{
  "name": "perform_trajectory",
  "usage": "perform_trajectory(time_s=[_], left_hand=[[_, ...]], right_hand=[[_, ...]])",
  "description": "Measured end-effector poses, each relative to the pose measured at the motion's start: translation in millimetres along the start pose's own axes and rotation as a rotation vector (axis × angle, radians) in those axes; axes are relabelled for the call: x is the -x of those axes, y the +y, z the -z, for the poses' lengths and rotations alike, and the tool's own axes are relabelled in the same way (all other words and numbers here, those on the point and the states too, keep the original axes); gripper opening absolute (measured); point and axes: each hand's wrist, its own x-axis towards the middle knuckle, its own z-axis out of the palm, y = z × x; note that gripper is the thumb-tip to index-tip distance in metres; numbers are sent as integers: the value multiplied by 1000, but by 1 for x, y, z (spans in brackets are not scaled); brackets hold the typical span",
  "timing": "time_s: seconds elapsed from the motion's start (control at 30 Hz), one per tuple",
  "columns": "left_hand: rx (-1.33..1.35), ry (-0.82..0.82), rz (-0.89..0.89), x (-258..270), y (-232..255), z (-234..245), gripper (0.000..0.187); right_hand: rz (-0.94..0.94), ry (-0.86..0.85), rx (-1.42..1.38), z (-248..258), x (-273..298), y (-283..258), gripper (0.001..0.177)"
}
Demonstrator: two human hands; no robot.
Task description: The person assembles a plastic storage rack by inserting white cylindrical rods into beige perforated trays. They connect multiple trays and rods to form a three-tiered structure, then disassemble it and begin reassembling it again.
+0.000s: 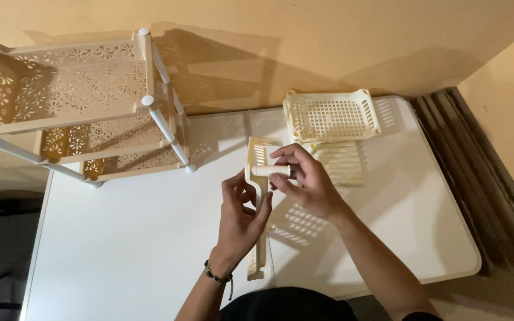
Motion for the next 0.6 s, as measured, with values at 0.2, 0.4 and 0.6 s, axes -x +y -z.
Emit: perform_trajectory(time_s=[0.2, 0.4, 0.6], left_hand=[[-21, 110, 16, 11, -8, -6, 58], [-49, 134, -21, 10, -11, -5, 60], [23, 106, -23, 11, -16, -3, 61]], right_hand=[[-231, -41, -21, 16, -2, -13, 28], [-45, -16, 32, 11, 6, -18, 23], [57, 19, 311, 10, 14, -13, 18]])
